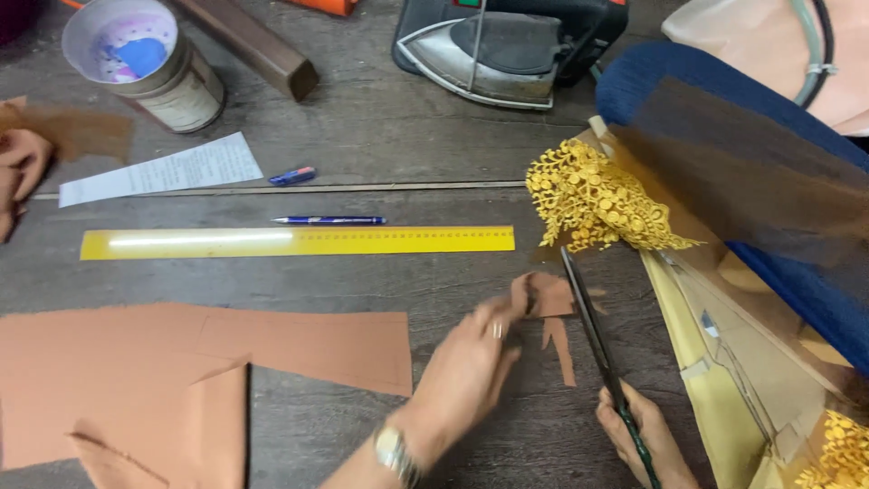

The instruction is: The person uses a pair of scissors to cut a piece of light brown fabric on a dark wooden table. They carefully follow a pre-drawn outline on the fabric, cutting along the marked lines to separate a specific shape from the larger piece.

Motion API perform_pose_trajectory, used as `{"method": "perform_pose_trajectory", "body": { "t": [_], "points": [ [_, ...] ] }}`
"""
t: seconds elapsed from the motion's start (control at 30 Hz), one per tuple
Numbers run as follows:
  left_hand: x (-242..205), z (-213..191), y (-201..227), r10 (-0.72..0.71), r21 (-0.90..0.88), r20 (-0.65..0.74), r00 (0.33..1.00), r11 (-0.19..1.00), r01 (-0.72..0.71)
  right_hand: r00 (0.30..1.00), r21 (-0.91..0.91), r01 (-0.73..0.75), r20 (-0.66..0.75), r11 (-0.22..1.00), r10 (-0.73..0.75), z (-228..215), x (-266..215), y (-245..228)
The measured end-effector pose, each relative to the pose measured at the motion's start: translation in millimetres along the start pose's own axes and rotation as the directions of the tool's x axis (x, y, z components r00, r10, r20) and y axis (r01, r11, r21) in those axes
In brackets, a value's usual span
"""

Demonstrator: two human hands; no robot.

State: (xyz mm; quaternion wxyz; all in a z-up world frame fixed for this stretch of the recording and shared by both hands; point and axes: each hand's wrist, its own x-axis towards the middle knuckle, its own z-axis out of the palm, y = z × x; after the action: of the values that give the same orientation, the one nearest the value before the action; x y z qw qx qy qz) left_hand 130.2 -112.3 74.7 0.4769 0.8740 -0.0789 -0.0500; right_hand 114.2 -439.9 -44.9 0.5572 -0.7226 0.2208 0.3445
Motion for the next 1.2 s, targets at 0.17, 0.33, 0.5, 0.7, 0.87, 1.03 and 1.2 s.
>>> {"method": "perform_pose_trajectory", "body": {
  "t": [0.17,0.33,0.5,0.7,0.87,1.03,1.2],
  "points": [
    [-89,-1,-31,0.125,0.104,-0.083,0.989,0.988,-0.116,0.995,-0.010,-0.008,-0.096,1.000,0.007,-4,0,20],
    [-176,-23,-73,0.045,0.244,-0.345,0.937,0.969,0.043,0.967,0.085,-0.175,-0.173,0.981,0.188,16,-4,-13],
    [-244,-51,-111,-0.107,0.376,-0.537,0.837,0.857,0.351,0.999,0.046,-0.013,-0.050,0.999,0.015,6,14,9],
    [-256,-89,-125,-0.296,0.533,-0.522,0.800,0.619,0.577,1.000,0.035,0.026,-0.017,0.999,-0.025,103,-32,-40],
    [-250,-107,-140,-0.315,0.527,-0.378,0.871,0.700,0.482,0.992,0.216,-0.053,-0.104,0.975,0.077,197,-44,-48],
    [-250,-123,-144,-0.260,0.565,-0.235,0.936,0.747,0.350,0.991,-0.276,0.100,0.113,0.956,-0.071,281,-109,-77],
    [-255,-130,-157,-0.219,0.574,-0.123,0.968,0.780,0.250,0.997,-0.172,-0.009,0.071,0.985,0.021,355,-142,-61]
  ]
}}
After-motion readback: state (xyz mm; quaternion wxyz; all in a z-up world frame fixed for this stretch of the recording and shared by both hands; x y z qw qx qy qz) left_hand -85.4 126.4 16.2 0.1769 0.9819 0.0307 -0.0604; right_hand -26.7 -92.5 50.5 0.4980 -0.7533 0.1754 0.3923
